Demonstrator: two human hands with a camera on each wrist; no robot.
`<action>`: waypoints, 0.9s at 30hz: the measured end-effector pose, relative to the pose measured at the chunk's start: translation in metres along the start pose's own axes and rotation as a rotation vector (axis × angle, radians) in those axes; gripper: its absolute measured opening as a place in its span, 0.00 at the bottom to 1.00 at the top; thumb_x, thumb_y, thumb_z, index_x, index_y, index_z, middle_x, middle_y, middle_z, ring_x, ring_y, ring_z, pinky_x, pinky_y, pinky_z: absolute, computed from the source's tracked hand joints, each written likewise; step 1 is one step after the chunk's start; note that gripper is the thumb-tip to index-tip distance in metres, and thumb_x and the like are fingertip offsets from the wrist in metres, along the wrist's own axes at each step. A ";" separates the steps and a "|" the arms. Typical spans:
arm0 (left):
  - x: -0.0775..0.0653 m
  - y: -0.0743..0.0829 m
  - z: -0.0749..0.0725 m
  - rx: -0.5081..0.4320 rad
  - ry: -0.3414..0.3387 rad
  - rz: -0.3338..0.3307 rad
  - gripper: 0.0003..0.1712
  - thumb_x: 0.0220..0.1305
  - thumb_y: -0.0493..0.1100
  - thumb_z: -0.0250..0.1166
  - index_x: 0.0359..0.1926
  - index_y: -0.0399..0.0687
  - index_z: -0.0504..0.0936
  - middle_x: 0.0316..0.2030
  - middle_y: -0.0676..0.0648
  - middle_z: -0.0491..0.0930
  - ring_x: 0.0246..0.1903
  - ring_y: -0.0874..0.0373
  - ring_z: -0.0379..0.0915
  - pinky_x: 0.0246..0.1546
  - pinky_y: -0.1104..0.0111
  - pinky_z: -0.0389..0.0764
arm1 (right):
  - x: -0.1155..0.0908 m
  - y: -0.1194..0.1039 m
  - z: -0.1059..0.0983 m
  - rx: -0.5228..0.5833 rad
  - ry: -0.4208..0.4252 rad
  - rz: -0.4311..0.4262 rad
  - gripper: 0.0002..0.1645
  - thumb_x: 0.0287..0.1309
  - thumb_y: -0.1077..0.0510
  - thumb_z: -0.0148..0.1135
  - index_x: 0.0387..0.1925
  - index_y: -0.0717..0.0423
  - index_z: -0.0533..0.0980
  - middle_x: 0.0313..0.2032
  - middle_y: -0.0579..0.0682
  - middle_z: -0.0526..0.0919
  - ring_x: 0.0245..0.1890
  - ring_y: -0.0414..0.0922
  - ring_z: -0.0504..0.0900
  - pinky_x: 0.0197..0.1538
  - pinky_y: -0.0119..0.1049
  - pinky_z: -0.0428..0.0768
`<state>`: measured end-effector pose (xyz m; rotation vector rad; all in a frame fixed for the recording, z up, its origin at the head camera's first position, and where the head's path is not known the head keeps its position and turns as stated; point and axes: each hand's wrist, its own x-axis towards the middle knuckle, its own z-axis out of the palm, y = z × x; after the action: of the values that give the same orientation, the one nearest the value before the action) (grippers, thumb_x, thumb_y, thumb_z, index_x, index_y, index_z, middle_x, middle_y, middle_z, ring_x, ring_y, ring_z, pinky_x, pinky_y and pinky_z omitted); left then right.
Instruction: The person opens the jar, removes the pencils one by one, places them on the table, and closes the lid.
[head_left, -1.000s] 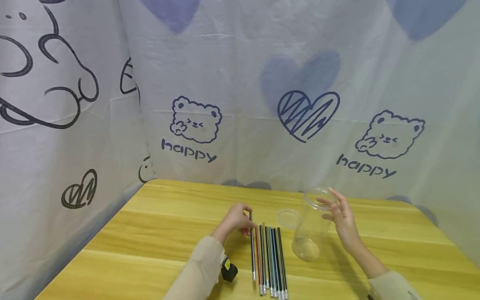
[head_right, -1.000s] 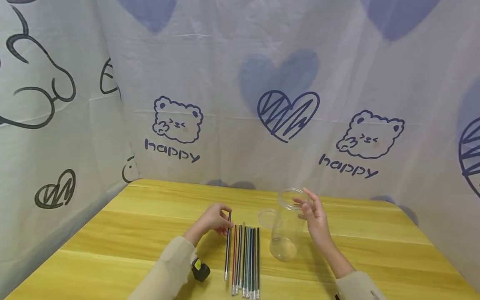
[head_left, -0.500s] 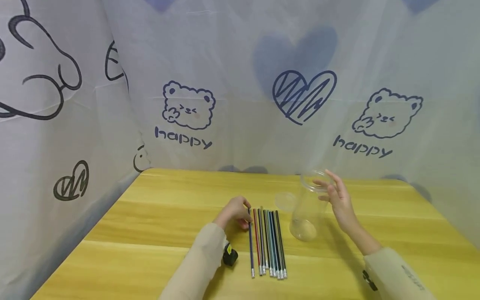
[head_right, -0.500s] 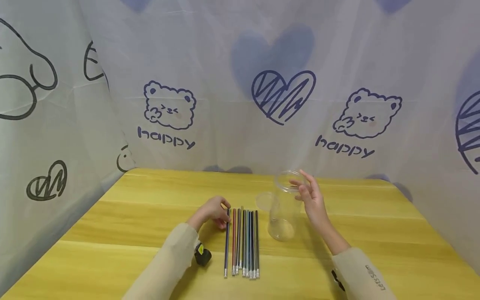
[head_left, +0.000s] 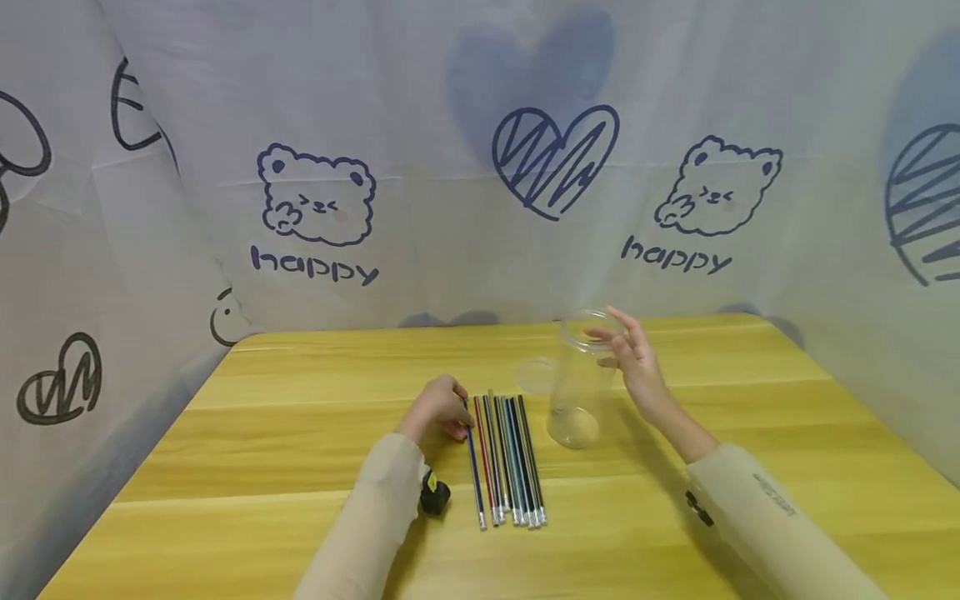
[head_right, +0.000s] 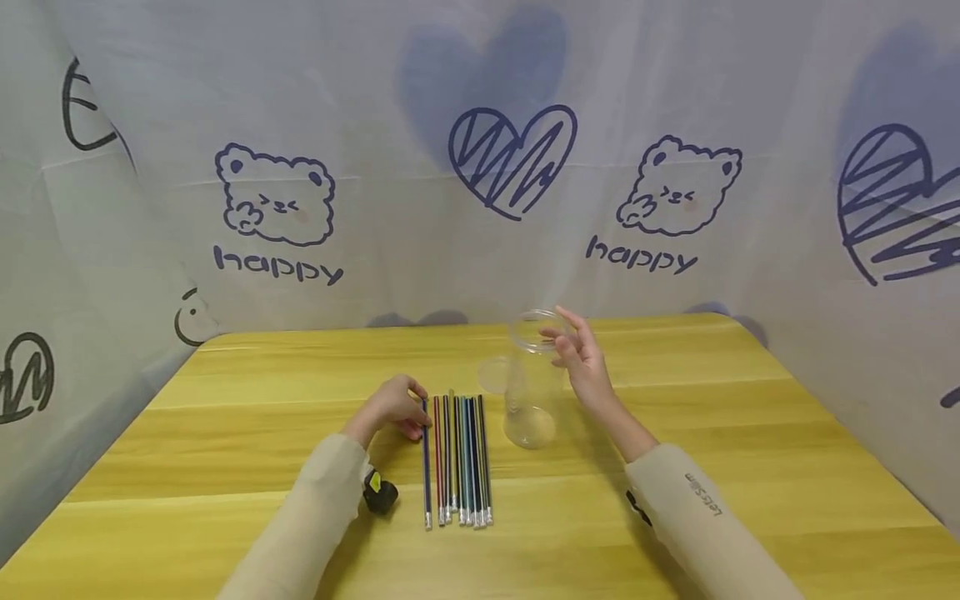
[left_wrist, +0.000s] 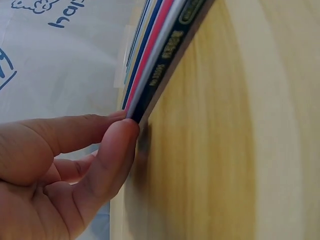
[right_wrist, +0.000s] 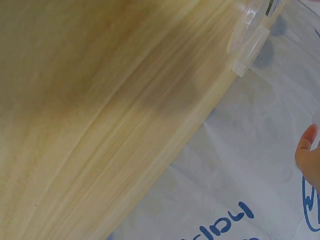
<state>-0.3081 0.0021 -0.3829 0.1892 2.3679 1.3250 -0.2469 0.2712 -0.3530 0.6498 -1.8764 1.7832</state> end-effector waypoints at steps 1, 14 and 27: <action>-0.001 -0.001 -0.001 0.000 0.004 0.000 0.22 0.47 0.24 0.64 0.45 0.29 0.68 0.20 0.37 0.77 0.11 0.55 0.73 0.17 0.65 0.79 | 0.001 0.000 0.002 -0.001 -0.001 0.002 0.23 0.67 0.53 0.41 0.61 0.55 0.59 0.46 0.51 0.78 0.43 0.40 0.77 0.40 0.31 0.77; -0.009 0.000 -0.017 0.022 0.048 -0.008 0.22 0.48 0.24 0.63 0.46 0.27 0.67 0.20 0.36 0.76 0.11 0.54 0.74 0.18 0.65 0.79 | 0.012 0.004 0.017 0.033 -0.016 -0.013 0.23 0.65 0.49 0.43 0.60 0.49 0.62 0.45 0.48 0.78 0.43 0.42 0.77 0.39 0.30 0.76; -0.001 0.017 0.002 0.277 0.161 0.180 0.18 0.51 0.37 0.65 0.43 0.32 0.76 0.30 0.41 0.78 0.20 0.52 0.73 0.21 0.67 0.76 | 0.000 0.001 0.002 0.015 -0.011 -0.017 0.24 0.67 0.52 0.41 0.61 0.56 0.59 0.46 0.48 0.78 0.44 0.40 0.76 0.40 0.30 0.76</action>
<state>-0.3080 0.0128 -0.3699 0.3987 2.7229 1.1182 -0.2478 0.2697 -0.3537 0.6807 -1.8610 1.7877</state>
